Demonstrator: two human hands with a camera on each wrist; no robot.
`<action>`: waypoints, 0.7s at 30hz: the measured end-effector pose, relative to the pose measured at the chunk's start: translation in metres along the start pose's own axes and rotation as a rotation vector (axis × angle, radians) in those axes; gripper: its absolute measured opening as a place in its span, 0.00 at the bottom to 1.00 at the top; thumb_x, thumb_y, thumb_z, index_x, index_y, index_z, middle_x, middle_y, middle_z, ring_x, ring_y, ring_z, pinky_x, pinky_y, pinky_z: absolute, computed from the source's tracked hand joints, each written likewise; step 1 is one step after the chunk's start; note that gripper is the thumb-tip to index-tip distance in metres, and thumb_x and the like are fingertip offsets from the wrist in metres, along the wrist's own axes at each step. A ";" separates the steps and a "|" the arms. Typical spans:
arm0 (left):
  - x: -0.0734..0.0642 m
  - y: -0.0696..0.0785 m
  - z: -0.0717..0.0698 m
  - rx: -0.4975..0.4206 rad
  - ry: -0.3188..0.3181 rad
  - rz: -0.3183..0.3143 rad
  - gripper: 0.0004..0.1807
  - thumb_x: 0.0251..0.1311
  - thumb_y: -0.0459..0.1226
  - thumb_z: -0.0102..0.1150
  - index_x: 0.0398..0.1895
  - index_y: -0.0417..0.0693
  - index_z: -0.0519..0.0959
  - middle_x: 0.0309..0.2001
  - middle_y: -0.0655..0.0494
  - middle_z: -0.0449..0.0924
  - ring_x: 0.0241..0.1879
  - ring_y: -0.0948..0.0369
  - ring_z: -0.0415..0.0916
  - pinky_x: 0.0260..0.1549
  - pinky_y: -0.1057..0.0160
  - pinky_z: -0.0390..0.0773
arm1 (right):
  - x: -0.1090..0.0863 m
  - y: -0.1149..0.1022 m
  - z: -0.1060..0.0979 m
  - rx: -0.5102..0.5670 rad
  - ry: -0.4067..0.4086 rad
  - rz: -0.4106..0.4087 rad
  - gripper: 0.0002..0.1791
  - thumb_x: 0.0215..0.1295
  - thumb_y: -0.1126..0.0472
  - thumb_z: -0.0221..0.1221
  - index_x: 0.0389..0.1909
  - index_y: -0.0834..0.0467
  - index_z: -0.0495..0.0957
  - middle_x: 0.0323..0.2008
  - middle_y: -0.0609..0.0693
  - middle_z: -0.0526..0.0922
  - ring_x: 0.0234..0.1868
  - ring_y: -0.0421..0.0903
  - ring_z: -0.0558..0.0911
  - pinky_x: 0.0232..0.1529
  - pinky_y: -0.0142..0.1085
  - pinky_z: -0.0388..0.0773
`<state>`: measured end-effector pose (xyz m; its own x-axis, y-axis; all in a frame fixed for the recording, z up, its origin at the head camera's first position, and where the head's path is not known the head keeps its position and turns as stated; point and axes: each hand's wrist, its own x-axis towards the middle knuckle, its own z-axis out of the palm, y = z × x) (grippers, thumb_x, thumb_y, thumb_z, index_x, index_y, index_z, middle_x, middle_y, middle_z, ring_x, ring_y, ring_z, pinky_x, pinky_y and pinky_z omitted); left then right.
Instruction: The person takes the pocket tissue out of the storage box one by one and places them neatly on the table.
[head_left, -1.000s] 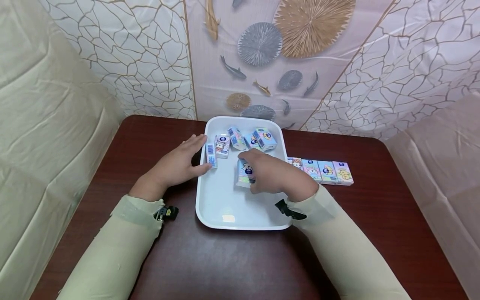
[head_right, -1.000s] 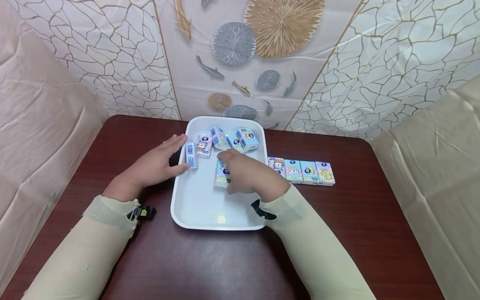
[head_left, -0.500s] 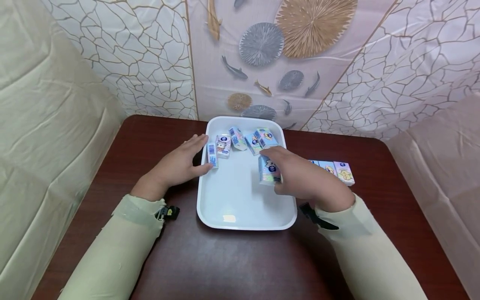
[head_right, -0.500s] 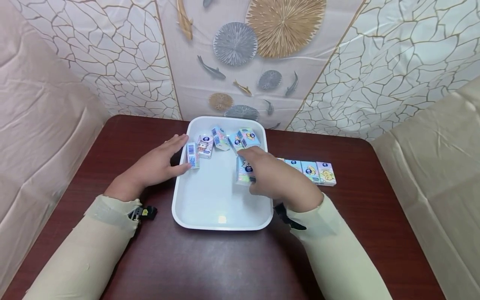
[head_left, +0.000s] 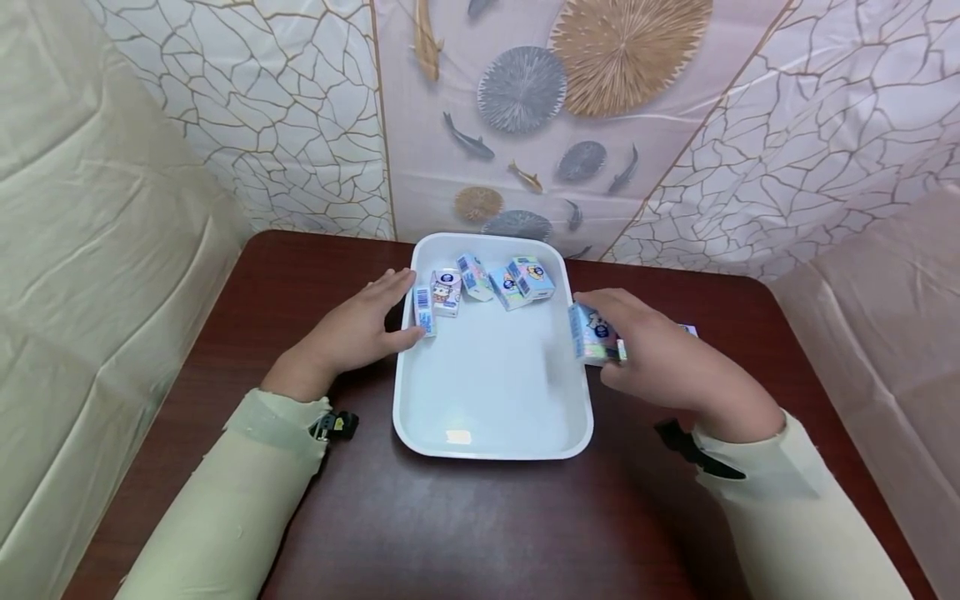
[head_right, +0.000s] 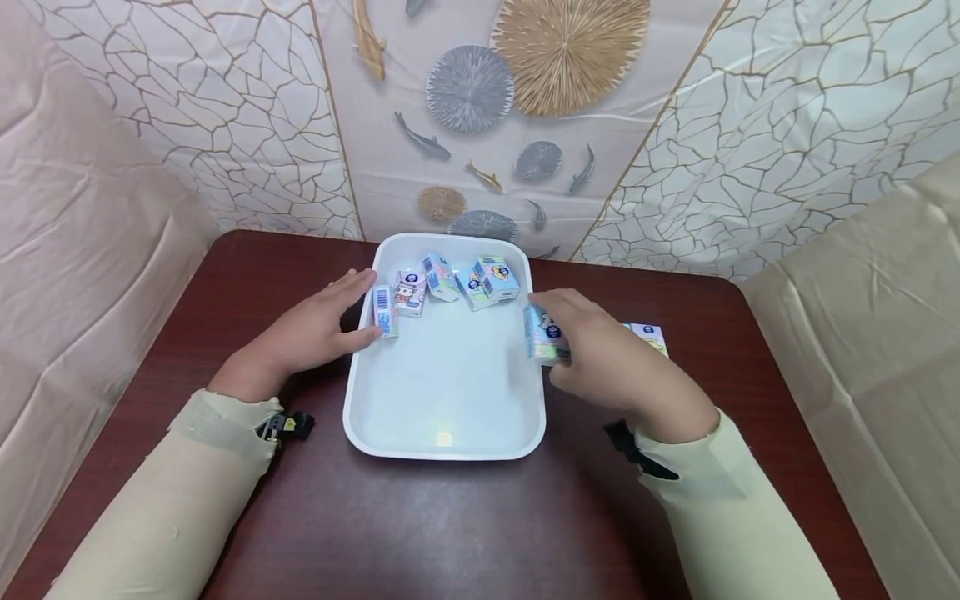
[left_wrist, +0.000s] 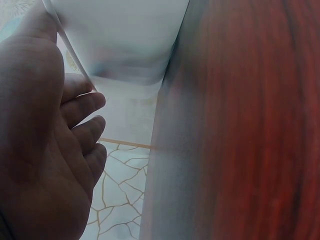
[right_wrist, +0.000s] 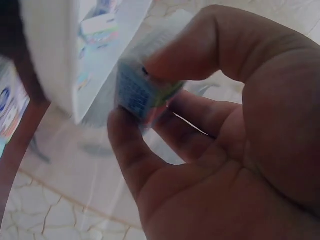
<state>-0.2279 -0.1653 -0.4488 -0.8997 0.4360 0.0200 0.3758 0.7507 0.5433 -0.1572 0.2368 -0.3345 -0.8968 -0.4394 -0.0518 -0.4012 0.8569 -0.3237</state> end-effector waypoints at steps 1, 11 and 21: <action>0.000 0.000 0.000 0.000 0.000 -0.001 0.54 0.66 0.70 0.56 0.87 0.60 0.47 0.87 0.59 0.46 0.86 0.56 0.39 0.84 0.47 0.49 | -0.002 0.003 -0.001 -0.003 0.003 0.006 0.47 0.55 0.71 0.64 0.79 0.55 0.63 0.75 0.48 0.66 0.59 0.48 0.74 0.54 0.42 0.80; -0.001 0.000 0.000 -0.004 -0.003 -0.011 0.53 0.67 0.69 0.56 0.87 0.60 0.47 0.87 0.60 0.45 0.87 0.56 0.38 0.84 0.47 0.48 | -0.010 0.036 -0.001 -0.016 0.007 0.046 0.48 0.55 0.72 0.64 0.80 0.57 0.61 0.75 0.55 0.65 0.60 0.53 0.74 0.58 0.49 0.79; -0.001 0.003 -0.001 -0.010 -0.006 -0.014 0.53 0.67 0.68 0.56 0.87 0.60 0.47 0.87 0.60 0.45 0.87 0.56 0.38 0.83 0.46 0.49 | -0.013 0.088 0.005 -0.010 -0.031 0.160 0.48 0.60 0.70 0.66 0.81 0.59 0.58 0.76 0.63 0.63 0.64 0.60 0.72 0.66 0.63 0.75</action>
<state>-0.2261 -0.1642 -0.4465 -0.9035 0.4285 0.0072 0.3609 0.7516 0.5521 -0.1801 0.3167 -0.3675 -0.9433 -0.3050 -0.1312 -0.2555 0.9192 -0.2995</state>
